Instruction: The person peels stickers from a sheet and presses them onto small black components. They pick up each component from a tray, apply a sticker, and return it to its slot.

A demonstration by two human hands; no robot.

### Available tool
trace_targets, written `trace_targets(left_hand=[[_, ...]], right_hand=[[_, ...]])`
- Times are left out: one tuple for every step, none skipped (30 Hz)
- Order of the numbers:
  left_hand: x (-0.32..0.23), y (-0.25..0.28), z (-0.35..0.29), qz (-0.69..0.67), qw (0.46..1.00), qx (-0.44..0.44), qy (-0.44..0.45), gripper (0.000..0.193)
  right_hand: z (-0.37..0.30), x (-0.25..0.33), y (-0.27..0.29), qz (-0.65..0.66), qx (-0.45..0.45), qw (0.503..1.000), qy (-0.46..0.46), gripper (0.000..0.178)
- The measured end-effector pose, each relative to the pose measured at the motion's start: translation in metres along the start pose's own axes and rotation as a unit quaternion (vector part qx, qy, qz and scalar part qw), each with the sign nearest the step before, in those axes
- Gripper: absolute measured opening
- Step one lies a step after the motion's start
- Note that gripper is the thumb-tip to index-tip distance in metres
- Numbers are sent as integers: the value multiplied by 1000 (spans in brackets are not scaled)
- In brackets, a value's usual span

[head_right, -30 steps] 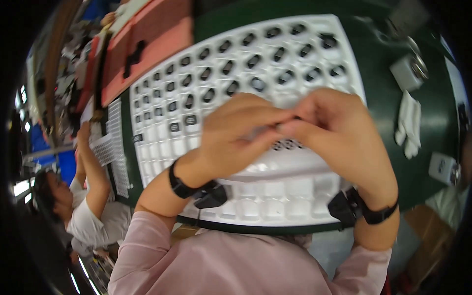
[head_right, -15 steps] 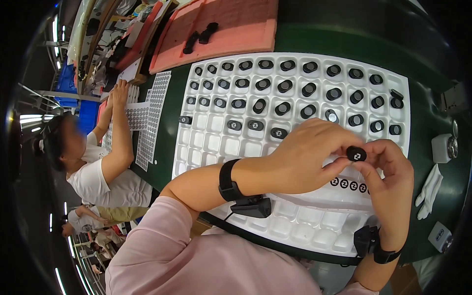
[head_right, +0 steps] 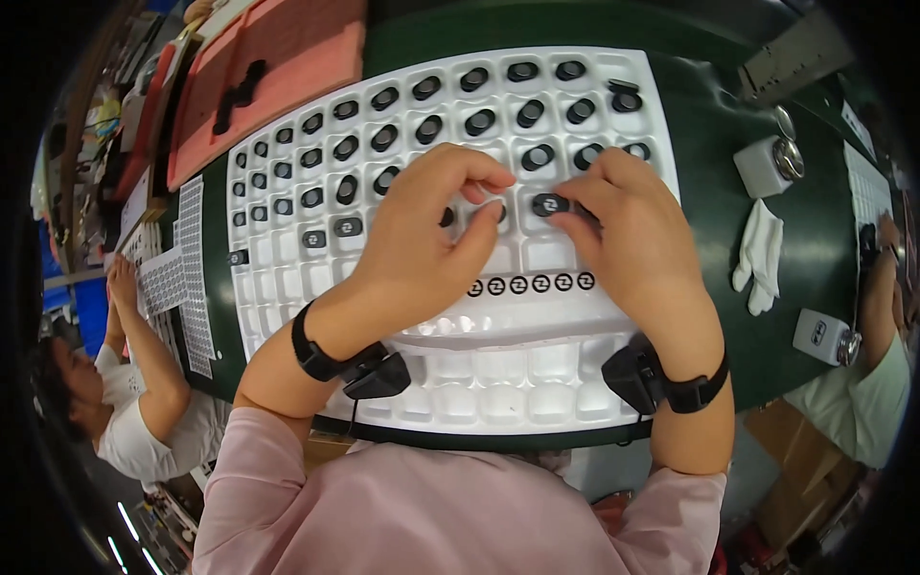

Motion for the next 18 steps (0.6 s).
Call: trace_targets(left_hand=[[-1, -3, 1, 6, 1000, 15, 1, 20], [-1, -4, 1, 15, 999, 31, 4, 18], [-3, -4, 0, 10, 999, 34, 1, 18], [-3, -7, -1, 28, 998, 58, 3, 17], [-4, -11, -2, 47, 996, 81, 4, 16], [-4, -14, -4, 65, 992, 105, 5, 15], [-6, -13, -5, 62, 992, 109, 4, 15], [-8, -15, -7, 61, 989, 134, -5, 16], [-10, -17, -9, 61, 985, 159, -13, 17], [-12, -19, -12, 61, 981, 184, -21, 18], [-14, -14, -12, 58, 981, 187, -20, 18], [-17, -11, -12, 66, 975, 210, -32, 19], [-19, -9, -13, 74, 969, 233, -43, 20], [-20, -8, -16, 85, 962, 255, -52, 21], [-18, -6, -17, 86, 962, 256, -50, 21], [-16, -8, -20, 91, 954, 279, -55, 21], [-15, -12, -24, 94, 946, 303, -61, 22], [-14, -16, -27, 97, 938, 326, -67, 23]], right_hand=[[-1, -2, 1, -6, -1, 1000, -8, 25], [-1, -2, -1, -7, 8, 1000, -1, 26], [-1, -1, -3, -8, 17, 1000, 5, 27], [-2, -1, -5, -8, 27, 1000, 12, 28], [-1, -1, -5, -11, 26, 1000, 6, 28], [-1, -3, -6, 6, 32, 999, -6, 28], [0, -3, -6, 24, 38, 999, -17, 28], [-1, -3, -7, 42, 44, 998, -28, 28], [-3, -1, -5, 42, 45, 998, -32, 28], [-5, 4, 0, 41, 35, 998, -17, 28], [-7, 10, 4, 40, 25, 999, 0, 27], [-8, 17, 9, 39, 14, 999, 18, 26], [-11, 21, 11, 39, 15, 999, 16, 26], [-13, 28, 8, 54, 34, 998, 16, 24], [-15, 35, 5, 69, 54, 996, 15, 23], [-17, 40, 0, 84, 73, 994, 15, 22], [-18, 42, -3, 85, 74, 994, 15, 22], [-20, 42, -13, 105, 109, 988, -1, 22]])
Point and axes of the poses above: each hand's wrist, its own z-axis towards the middle knuckle, its own y-axis out of the back of the hand, x = y × z, the point moved 10 cm from there along z, towards the middle knuckle, and after that the axes turned 8 degrees about z, right-handed, at the moved point
